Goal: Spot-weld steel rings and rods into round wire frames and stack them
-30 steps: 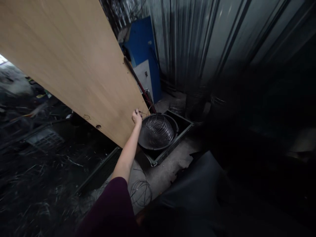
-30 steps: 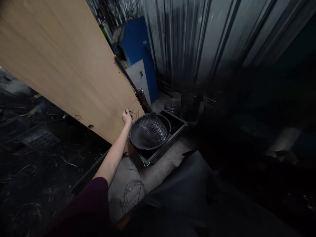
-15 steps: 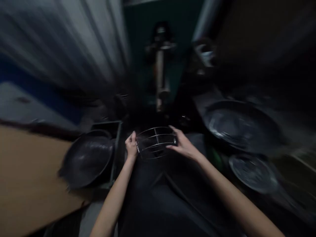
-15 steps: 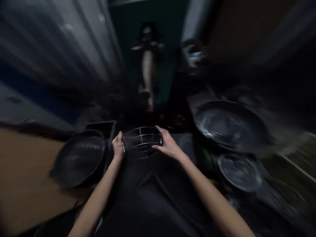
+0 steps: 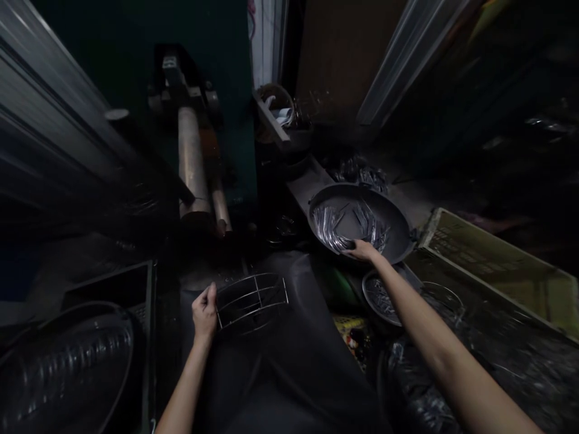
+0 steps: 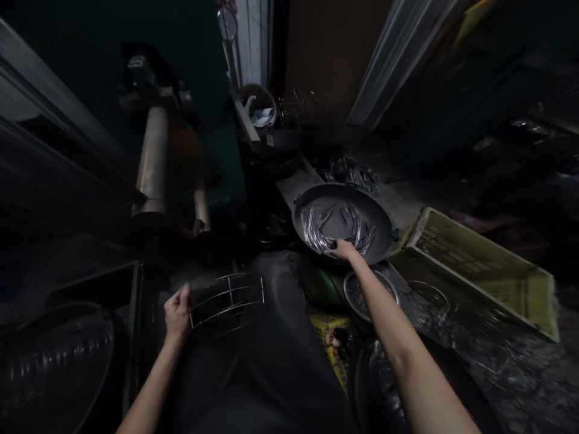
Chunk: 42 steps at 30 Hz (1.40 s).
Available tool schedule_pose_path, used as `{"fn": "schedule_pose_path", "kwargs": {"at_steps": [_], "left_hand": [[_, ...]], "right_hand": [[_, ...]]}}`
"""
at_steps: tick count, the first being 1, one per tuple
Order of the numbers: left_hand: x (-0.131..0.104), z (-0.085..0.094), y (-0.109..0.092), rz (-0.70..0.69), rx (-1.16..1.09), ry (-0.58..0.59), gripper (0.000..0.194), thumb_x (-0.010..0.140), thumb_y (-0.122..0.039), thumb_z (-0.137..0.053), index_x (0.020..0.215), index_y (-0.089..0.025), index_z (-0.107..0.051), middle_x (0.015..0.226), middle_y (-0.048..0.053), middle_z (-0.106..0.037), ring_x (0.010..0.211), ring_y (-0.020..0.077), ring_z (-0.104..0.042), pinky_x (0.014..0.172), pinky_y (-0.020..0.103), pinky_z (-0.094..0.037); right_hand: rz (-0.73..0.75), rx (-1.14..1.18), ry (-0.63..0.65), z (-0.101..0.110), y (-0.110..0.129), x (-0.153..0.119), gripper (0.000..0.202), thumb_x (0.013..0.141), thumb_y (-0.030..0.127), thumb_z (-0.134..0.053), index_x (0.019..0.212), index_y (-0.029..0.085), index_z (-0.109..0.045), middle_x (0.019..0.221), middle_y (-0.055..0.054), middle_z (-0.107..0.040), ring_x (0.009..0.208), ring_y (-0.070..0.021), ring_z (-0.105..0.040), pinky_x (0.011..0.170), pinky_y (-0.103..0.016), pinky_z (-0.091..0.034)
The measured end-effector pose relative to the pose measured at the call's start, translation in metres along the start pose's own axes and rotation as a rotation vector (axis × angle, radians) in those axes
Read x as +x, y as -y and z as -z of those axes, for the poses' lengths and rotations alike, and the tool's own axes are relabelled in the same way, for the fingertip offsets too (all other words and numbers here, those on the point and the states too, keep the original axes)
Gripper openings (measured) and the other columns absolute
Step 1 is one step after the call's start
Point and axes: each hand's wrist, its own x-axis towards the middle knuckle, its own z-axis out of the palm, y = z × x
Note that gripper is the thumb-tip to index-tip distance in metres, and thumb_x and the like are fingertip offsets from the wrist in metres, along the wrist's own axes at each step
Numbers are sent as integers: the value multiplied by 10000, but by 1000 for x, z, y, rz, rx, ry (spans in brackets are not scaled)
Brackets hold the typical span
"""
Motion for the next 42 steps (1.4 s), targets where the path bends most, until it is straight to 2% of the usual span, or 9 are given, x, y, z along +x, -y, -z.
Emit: {"fn": "schedule_pose_path", "kwargs": {"at_steps": [7, 14, 21, 26, 29, 33, 37, 39, 42], "left_hand": [[-6, 16, -3, -58, 95, -25, 423, 792, -550, -440, 738, -166, -609, 734, 26, -622, 735, 180, -591, 694, 260, -469], [-21, 30, -46, -262, 99, -174, 262, 846, -407, -476, 782, -183, -595, 759, -3, -609, 745, 146, -575, 715, 229, -448], [-54, -3, -108, -595, -33, 220, 205, 868, -306, -469, 753, -186, -590, 713, 10, -592, 672, 135, -573, 645, 233, -456], [-64, -12, -122, -564, -56, 394, 243, 900, -309, -436, 822, -195, -636, 788, 31, -633, 747, 149, -606, 714, 259, -481], [-73, -35, -144, -573, -112, 570, 294, 922, -325, -400, 1100, -222, -610, 1069, 69, -636, 998, 178, -597, 897, 312, -462], [-93, -71, -171, -632, -174, 716, 470, 889, -429, -448, 1298, -199, -477, 1306, 116, -521, 1257, 245, -435, 1078, 414, -315], [-102, -71, -154, -405, -296, 967, 458, 938, -469, -295, 1152, -177, -576, 823, 56, -642, 725, 139, -598, 752, 274, -482], [-103, -59, -137, -275, -334, 928, 485, 935, -493, -285, 1058, -155, -610, 652, 7, -559, 553, 91, -500, 625, 218, -444], [-99, -41, -122, -169, -357, 730, 483, 927, -506, -307, 983, -140, -617, 564, -30, -464, 517, 75, -437, 602, 199, -408]], "right_hand": [[67, -49, 94, -18, -16, 19, 289, 748, 190, -654, 1028, 128, -692, 1034, -137, -683, 999, -247, -620, 831, -255, -440], [-6, 30, -118, 2, -27, 9, 414, 940, 346, -363, 1225, 130, -571, 1196, -175, -601, 1104, -285, -553, 918, -371, -395], [-4, 239, -89, 8, -11, 6, 214, 712, 174, -648, 916, 118, -683, 970, -160, -686, 954, -286, -621, 841, -325, -444], [-19, 440, -269, 62, -6, -1, 209, 841, 281, -504, 944, 138, -617, 897, -140, -657, 849, -239, -612, 774, -341, -461], [111, 743, -261, 104, 25, -30, 221, 894, 369, -428, 867, 195, -562, 711, -40, -575, 525, -130, -490, 533, -271, -432], [438, 1408, -32, 143, 108, -101, 299, 868, 318, -508, 610, 207, -407, 560, 44, -368, 394, -59, -223, 397, -219, -273], [410, 1667, 106, 171, 174, -145, 371, 887, 154, -469, 550, 195, -320, 525, 73, -276, 383, -29, -140, 392, -190, -182], [336, 1797, 191, 169, 195, -147, 369, 895, 89, -401, 546, 196, -352, 515, 77, -250, 370, -22, -142, 382, -172, -178], [337, 1779, 236, 132, 220, -150, 264, 904, 171, -426, 671, 208, -543, 586, 42, -431, 461, -42, -397, 461, -175, -354]]}}
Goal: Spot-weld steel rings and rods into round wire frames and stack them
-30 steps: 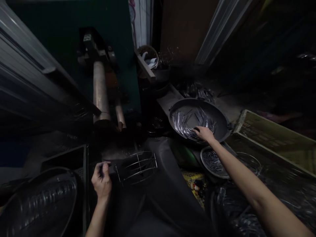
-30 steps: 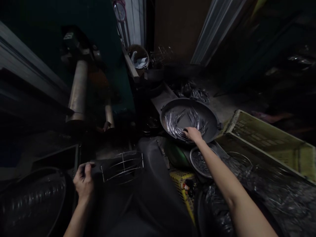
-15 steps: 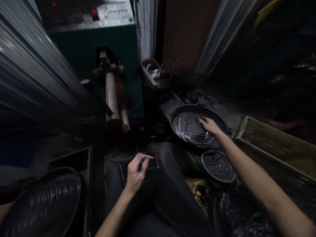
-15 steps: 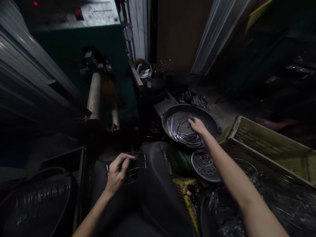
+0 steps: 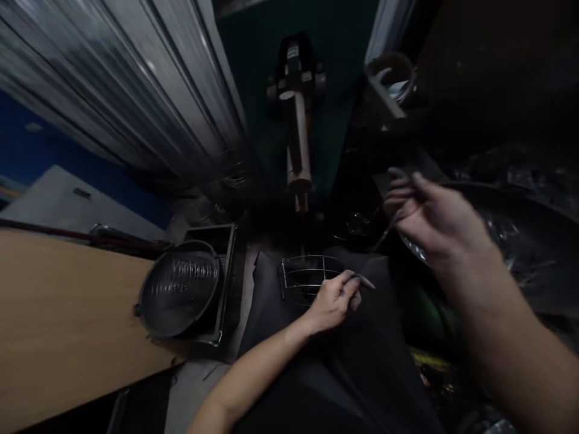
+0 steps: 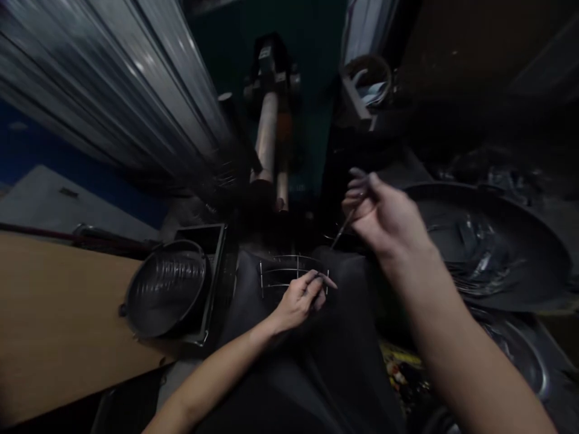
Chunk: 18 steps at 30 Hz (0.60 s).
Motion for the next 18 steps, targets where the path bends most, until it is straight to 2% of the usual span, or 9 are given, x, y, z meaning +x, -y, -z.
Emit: {"fn": "schedule_pose_path", "kwargs": {"at_steps": [2, 3, 5, 7, 9, 11, 12, 15, 18], "left_hand": [[-3, 13, -3, 55, -21, -65, 490, 927, -508, -296, 973, -131, -606, 538, -38, -453, 481, 74, -422, 570, 202, -402], [-4, 21, -6, 80, -12, -51, 491, 928, -505, -290, 967, -129, -603, 539, -33, -474, 470, 77, -431, 559, 207, -407], [-8, 41, -12, 78, 99, -7, 448, 926, -479, -320, 990, -140, -606, 642, 9, -581, 541, 99, -520, 618, 234, -451], [-16, 64, -13, -1, 313, -47, 380, 897, -445, -426, 1126, -179, -574, 943, 73, -652, 827, 160, -610, 819, 307, -468], [-23, 84, -3, -84, 555, -159, 580, 790, -434, -603, 1308, -228, -442, 1270, 114, -525, 1171, 251, -488, 1009, 417, -360], [-25, 94, 18, -106, 734, -199, 873, 654, -415, -726, 1397, -234, -304, 1371, 141, -410, 1294, 327, -344, 1059, 515, -266], [-23, 96, 31, -103, 785, -213, 917, 629, -386, -737, 1405, -228, -277, 1351, 146, -416, 1288, 340, -345, 1055, 539, -256], [-16, 93, 65, -142, 757, -339, 788, 688, -262, -642, 1378, -213, -265, 1207, 116, -497, 1139, 273, -480, 1018, 498, -322], [-5, 97, 76, -294, 609, -436, 764, 689, -190, -596, 1355, -207, -223, 1122, 88, -523, 1027, 214, -534, 977, 429, -384]], "right_hand": [[62, -261, 54, -4, -40, -11, 158, 853, 325, -554, 763, 207, -608, 738, -10, -569, 679, -114, -544, 601, -238, -446], [101, -418, 84, -3, -60, -17, 203, 814, 399, -603, 764, 203, -614, 782, -26, -594, 747, -145, -559, 641, -260, -453], [132, -613, 129, 0, -90, -24, 322, 780, 512, -610, 747, 192, -599, 738, -28, -589, 705, -155, -552, 613, -264, -440], [78, -620, 161, 2, -109, -16, 386, 795, 569, -555, 765, 185, -573, 645, -6, -548, 561, -120, -500, 520, -243, -398], [9, -573, 180, 2, -119, 3, 391, 790, 567, -554, 797, 176, -553, 594, 18, -517, 464, -86, -430, 444, -219, -337], [-39, -547, 172, 0, -126, 25, 370, 760, 525, -609, 833, 169, -543, 583, 29, -511, 441, -73, -408, 412, -201, -294], [-60, -535, 164, -1, -130, 34, 360, 744, 496, -636, 852, 166, -539, 578, 34, -509, 440, -71, -407, 403, -195, -282], [-114, -480, 155, -8, -138, 49, 335, 727, 419, -671, 887, 157, -537, 542, 55, -479, 422, -63, -385, 383, -183, -258], [-133, -415, 176, -18, -135, 55, 310, 735, 384, -668, 896, 150, -543, 534, 63, -460, 402, -52, -354, 360, -172, -234]]}}
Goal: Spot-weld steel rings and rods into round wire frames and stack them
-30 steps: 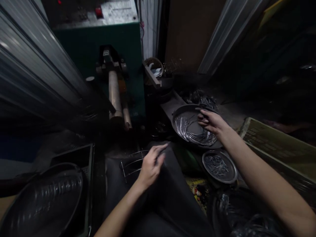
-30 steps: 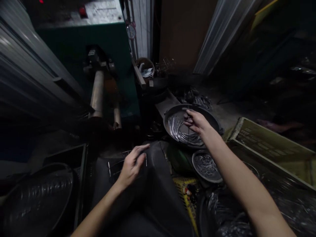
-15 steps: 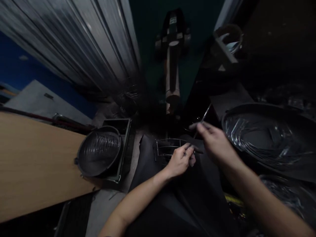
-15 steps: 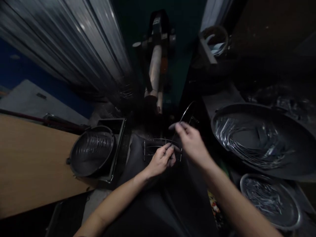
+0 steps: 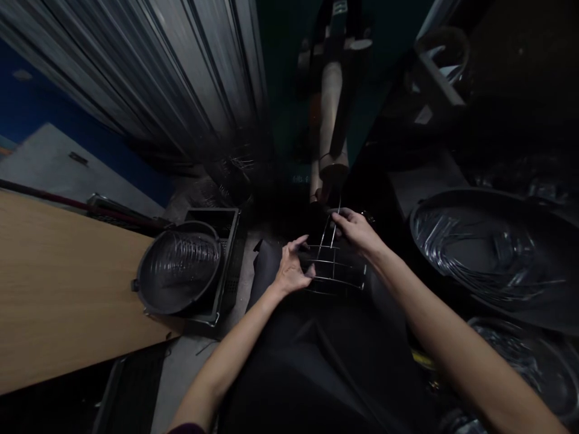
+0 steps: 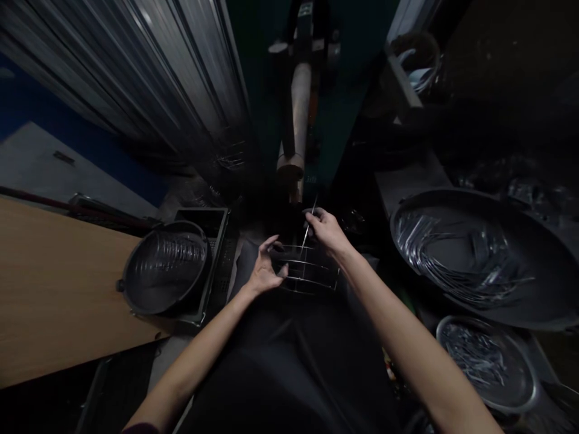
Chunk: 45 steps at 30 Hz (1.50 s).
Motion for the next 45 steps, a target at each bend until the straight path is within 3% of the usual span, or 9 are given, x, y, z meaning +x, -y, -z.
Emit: {"fn": "schedule_pose_path", "kwargs": {"at_steps": [7, 13, 23, 31, 37, 45], "left_hand": [[47, 19, -1, -232, -169, -20, 876, 632, -140, -635, 1356, -218, -148, 1039, 55, -535, 1011, 208, -550, 964, 424, -409], [67, 25, 3, -326, -176, -74, 882, 639, -167, -633, 1367, -210, -139, 1029, 48, -527, 1033, 215, -544, 984, 460, -396], [83, 31, 7, -277, -208, -44, 944, 628, -157, -661, 1376, -232, -89, 1019, 30, -514, 1009, 188, -554, 988, 431, -393], [98, 32, 10, -295, -206, -43, 937, 629, -166, -658, 1383, -250, -107, 1089, 53, -497, 1030, 198, -545, 968, 413, -410], [106, 29, 21, -303, -208, -16, 982, 600, -140, -671, 1386, -266, -97, 1063, 41, -516, 1022, 208, -552, 947, 422, -428], [110, 31, 28, -241, -191, -2, 967, 589, -157, -678, 1390, -244, -142, 1032, 38, -535, 1009, 217, -551, 926, 417, -429]], "right_hand": [[86, 67, -22, -14, 39, 13, 301, 710, 397, -687, 828, 181, -514, 513, 69, -453, 382, -48, -350, 349, -158, -252], [114, 49, -22, -18, 43, 24, 331, 689, 422, -690, 780, 202, -462, 496, 80, -433, 367, -49, -337, 344, -167, -253], [124, -44, -63, -23, 53, 33, 311, 666, 396, -680, 777, 207, -460, 461, 72, -412, 369, -68, -339, 344, -195, -247], [200, -156, -107, -23, 59, 41, 373, 590, 515, -630, 726, 209, -467, 490, 53, -431, 429, -91, -384, 400, -226, -317], [191, -67, -83, -18, 47, 57, 354, 566, 457, -658, 705, 224, -430, 481, 68, -419, 407, -82, -361, 372, -217, -298], [165, 39, -58, -21, 39, 71, 324, 567, 383, -662, 710, 225, -418, 507, 58, -480, 435, -107, -459, 383, -220, -351]]}}
